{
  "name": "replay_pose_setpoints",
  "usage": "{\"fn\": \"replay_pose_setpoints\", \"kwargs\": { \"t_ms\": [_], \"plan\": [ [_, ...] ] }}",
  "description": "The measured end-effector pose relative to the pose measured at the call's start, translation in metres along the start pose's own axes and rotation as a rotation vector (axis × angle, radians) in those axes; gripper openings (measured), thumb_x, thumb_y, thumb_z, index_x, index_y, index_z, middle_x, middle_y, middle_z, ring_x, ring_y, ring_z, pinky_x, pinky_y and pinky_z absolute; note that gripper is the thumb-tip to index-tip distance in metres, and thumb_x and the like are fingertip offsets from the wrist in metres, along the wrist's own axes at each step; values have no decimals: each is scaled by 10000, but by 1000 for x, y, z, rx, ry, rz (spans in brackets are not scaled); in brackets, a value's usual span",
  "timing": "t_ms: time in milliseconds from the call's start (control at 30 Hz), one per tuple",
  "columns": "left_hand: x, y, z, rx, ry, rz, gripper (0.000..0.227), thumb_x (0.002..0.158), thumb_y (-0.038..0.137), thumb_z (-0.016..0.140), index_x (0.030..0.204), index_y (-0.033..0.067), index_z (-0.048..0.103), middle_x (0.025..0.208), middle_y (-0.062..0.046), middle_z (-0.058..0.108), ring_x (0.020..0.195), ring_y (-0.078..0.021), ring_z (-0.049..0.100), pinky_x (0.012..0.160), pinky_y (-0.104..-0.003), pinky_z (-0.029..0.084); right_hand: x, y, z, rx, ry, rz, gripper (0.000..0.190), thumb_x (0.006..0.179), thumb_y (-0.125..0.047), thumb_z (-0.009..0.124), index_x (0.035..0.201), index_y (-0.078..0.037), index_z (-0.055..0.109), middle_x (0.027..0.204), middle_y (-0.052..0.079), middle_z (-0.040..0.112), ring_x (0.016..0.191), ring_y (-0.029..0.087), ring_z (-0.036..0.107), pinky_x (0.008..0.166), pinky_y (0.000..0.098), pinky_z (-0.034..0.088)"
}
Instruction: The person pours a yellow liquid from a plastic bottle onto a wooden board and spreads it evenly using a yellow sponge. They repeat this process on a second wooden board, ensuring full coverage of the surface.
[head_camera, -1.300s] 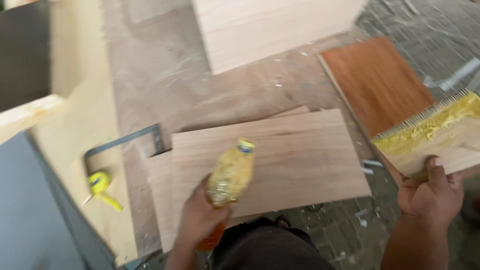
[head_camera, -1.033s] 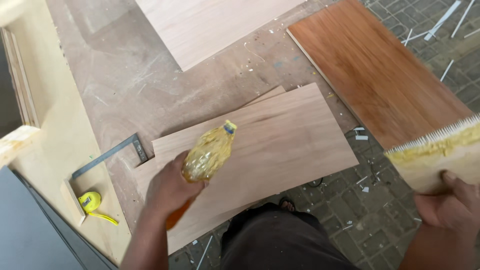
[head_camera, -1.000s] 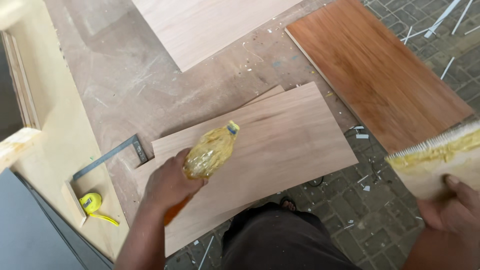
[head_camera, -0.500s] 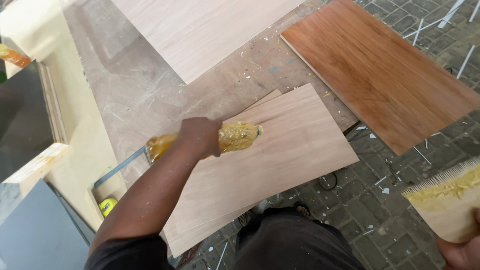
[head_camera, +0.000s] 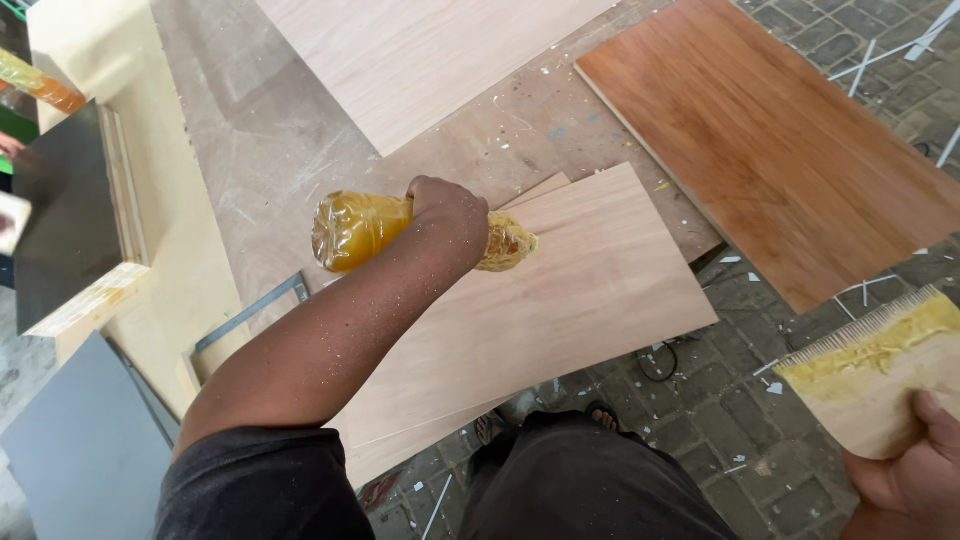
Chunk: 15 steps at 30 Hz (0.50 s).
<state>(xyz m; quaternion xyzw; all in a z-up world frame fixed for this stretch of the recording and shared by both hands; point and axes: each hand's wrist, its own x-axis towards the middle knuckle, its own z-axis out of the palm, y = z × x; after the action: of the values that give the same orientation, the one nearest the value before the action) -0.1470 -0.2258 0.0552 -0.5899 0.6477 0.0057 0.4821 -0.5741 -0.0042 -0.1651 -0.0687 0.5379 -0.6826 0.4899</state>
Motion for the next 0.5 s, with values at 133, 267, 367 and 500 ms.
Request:
{"fn": "replay_pose_setpoints", "kwargs": {
  "t_ms": [133,267,367,500],
  "plan": [
    [1,12,-19,60,20,24,677,890,375,729,1502,231,480,1444,-32,615,1296,-322,613,976,-516,494,-21,-15,-4,-162,103,29,518,1009,-468,477,1515,-360,497,1514,-165,643,1420,50,647,1145,358,568],
    [7,25,-39,67,37,38,624,915,386,713,1489,245,511,1459,-28,602,1328,-305,583,1006,-519,477,-17,-18,-41,-115,218,142,570,917,-601,538,1456,-417,545,1485,-254,656,1402,-67,633,1182,188,509],
    [12,33,-53,76,61,43,506,940,353,684,1427,244,601,1449,-11,616,1329,-291,585,1008,-513,473,-23,-22,-58,-82,368,258,580,872,-673,581,1417,-478,548,1468,-359,660,1398,-179,616,1194,32,493],
    [6,37,-69,56,120,36,480,919,388,692,1378,256,646,1386,11,658,1279,-267,629,968,-460,517,-35,-28,-62,50,399,270,589,879,-574,621,1441,-426,526,1504,-340,673,1420,-139,629,1187,72,568]
  ]
}}
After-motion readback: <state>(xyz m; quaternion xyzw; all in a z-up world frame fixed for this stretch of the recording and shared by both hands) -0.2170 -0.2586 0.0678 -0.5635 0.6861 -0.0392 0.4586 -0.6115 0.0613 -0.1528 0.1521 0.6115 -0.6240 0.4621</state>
